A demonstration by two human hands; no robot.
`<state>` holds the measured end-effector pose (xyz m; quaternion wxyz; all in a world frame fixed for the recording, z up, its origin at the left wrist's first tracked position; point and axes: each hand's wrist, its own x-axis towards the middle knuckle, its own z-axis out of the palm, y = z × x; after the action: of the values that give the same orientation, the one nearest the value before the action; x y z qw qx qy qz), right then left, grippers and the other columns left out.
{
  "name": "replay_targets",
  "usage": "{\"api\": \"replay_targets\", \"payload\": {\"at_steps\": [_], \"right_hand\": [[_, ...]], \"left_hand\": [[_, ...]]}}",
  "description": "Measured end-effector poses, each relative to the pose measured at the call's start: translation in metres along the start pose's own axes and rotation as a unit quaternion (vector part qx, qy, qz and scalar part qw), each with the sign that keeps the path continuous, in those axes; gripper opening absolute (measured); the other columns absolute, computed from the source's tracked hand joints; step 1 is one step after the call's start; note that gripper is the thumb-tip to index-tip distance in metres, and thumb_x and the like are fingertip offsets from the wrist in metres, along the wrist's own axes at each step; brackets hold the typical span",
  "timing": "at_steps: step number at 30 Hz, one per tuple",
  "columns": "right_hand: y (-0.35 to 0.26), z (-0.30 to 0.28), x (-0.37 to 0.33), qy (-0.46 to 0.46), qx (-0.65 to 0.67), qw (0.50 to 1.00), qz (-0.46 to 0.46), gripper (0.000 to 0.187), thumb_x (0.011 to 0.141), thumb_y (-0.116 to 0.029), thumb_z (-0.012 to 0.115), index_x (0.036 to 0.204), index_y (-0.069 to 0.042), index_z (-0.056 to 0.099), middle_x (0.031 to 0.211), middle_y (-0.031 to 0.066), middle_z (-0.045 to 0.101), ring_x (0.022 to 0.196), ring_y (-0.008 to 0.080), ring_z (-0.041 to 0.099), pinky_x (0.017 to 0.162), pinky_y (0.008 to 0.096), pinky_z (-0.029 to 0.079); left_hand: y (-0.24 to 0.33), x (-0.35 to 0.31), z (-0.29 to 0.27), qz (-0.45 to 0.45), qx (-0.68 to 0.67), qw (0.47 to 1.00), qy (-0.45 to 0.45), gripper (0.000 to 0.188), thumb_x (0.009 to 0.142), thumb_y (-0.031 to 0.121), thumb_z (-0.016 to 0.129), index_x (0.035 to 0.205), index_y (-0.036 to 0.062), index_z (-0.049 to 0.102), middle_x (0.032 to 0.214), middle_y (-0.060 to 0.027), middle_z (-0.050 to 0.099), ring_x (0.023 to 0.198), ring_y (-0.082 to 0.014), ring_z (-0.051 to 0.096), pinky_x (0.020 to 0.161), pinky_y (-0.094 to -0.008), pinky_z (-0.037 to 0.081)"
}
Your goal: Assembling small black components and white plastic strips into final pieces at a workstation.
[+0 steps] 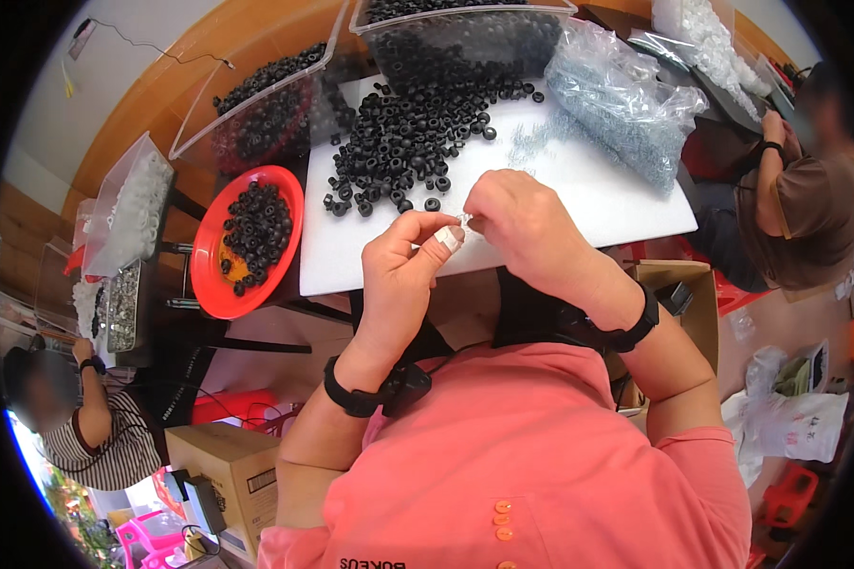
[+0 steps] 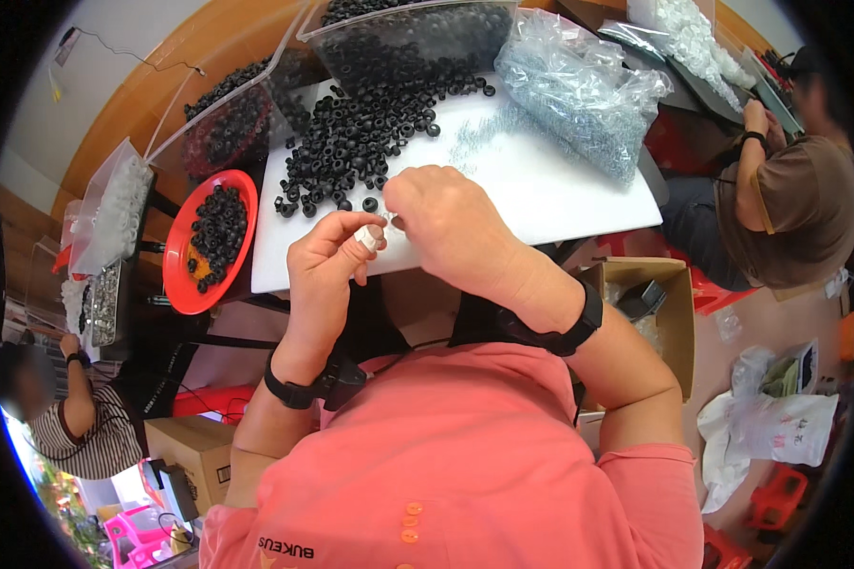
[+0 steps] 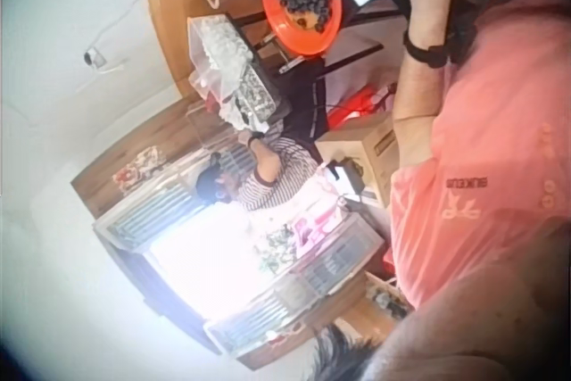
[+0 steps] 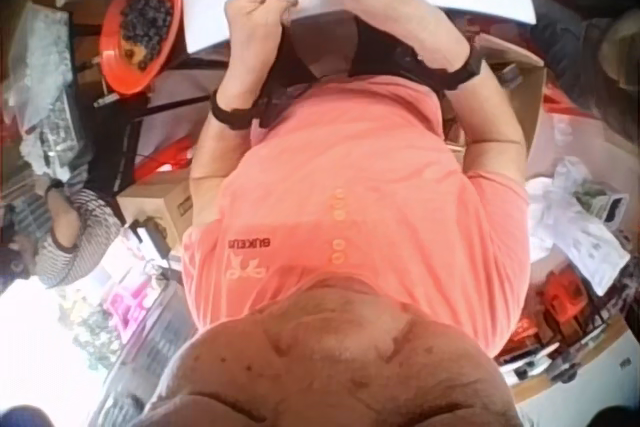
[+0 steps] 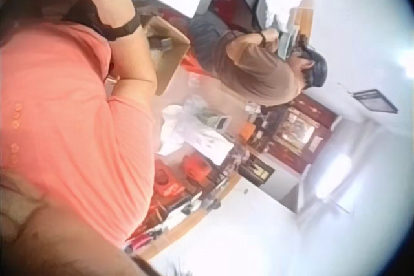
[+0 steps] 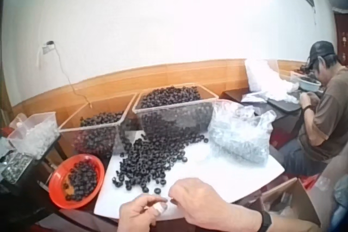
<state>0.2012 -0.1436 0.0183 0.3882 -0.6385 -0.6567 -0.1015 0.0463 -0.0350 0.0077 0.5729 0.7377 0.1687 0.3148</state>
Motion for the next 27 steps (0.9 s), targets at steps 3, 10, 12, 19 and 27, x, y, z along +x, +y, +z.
{"api": "replay_targets", "payload": {"at_steps": [3, 10, 12, 19, 27], "right_hand": [[-0.006, 0.001, -0.002, 0.003, -0.015, 0.999, -0.041, 0.016, 0.075, -0.002, 0.063, 0.088, -0.006, 0.055, 0.082, 0.0113, 0.058, 0.080, 0.0321, 0.058, 0.072, 0.0423, 0.047], [-0.008, 0.000, -0.003, 0.009, 0.001, 0.998, -0.062, 0.015, 0.076, 0.000, 0.064, 0.089, -0.005, 0.057, 0.082, 0.0107, 0.060, 0.078, 0.0314, 0.059, 0.071, 0.0385, 0.048], [-0.008, 0.001, -0.004, 0.018, 0.255, 0.964, 0.071, 0.007, 0.083, 0.000, 0.067, 0.090, -0.001, 0.063, 0.084, 0.0092, 0.065, 0.078, 0.0217, 0.064, 0.068, 0.0312, 0.049], [-0.008, 0.015, -0.010, 0.095, 0.352, 0.925, 0.105, 0.006, 0.087, -0.005, 0.069, 0.092, -0.002, 0.070, 0.083, 0.0040, 0.068, 0.074, 0.0135, 0.064, 0.067, 0.0259, 0.049], [0.010, 0.008, -0.014, 0.147, 0.322, 0.924, 0.146, 0.007, 0.086, -0.007, 0.068, 0.088, 0.000, 0.066, 0.077, 0.0034, 0.065, 0.072, 0.0101, 0.059, 0.066, 0.0242, 0.047]], "left_hand": [[0.005, 0.000, 0.001, -0.093, -0.070, 0.993, -0.027, 0.013, 0.095, 0.010, 0.065, 0.101, -0.0012, 0.069, 0.084, -0.0031, 0.067, 0.070, -0.0068, 0.056, 0.056, -0.0211, 0.042], [0.004, -0.003, 0.001, -0.111, -0.134, 0.984, -0.021, 0.012, 0.095, 0.008, 0.064, 0.100, -0.0022, 0.067, 0.082, -0.0070, 0.067, 0.066, -0.0094, 0.058, 0.052, -0.0219, 0.042], [0.006, -0.003, -0.001, -0.115, -0.166, 0.979, -0.019, 0.012, 0.095, 0.008, 0.064, 0.101, -0.0024, 0.066, 0.081, -0.0077, 0.066, 0.066, -0.0107, 0.059, 0.051, -0.0227, 0.042], [-0.003, 0.001, -0.004, -0.151, -0.299, 0.941, -0.033, 0.014, 0.094, 0.005, 0.061, 0.103, -0.0043, 0.065, 0.082, -0.0112, 0.067, 0.064, -0.0159, 0.060, 0.050, -0.0238, 0.042], [0.073, -0.001, -0.020, 0.185, 0.266, 0.940, 0.108, 0.016, 0.085, 0.004, 0.061, 0.095, -0.0078, 0.067, 0.111, -0.0115, 0.067, 0.096, -0.0206, 0.065, 0.080, -0.0306, 0.052]]}}
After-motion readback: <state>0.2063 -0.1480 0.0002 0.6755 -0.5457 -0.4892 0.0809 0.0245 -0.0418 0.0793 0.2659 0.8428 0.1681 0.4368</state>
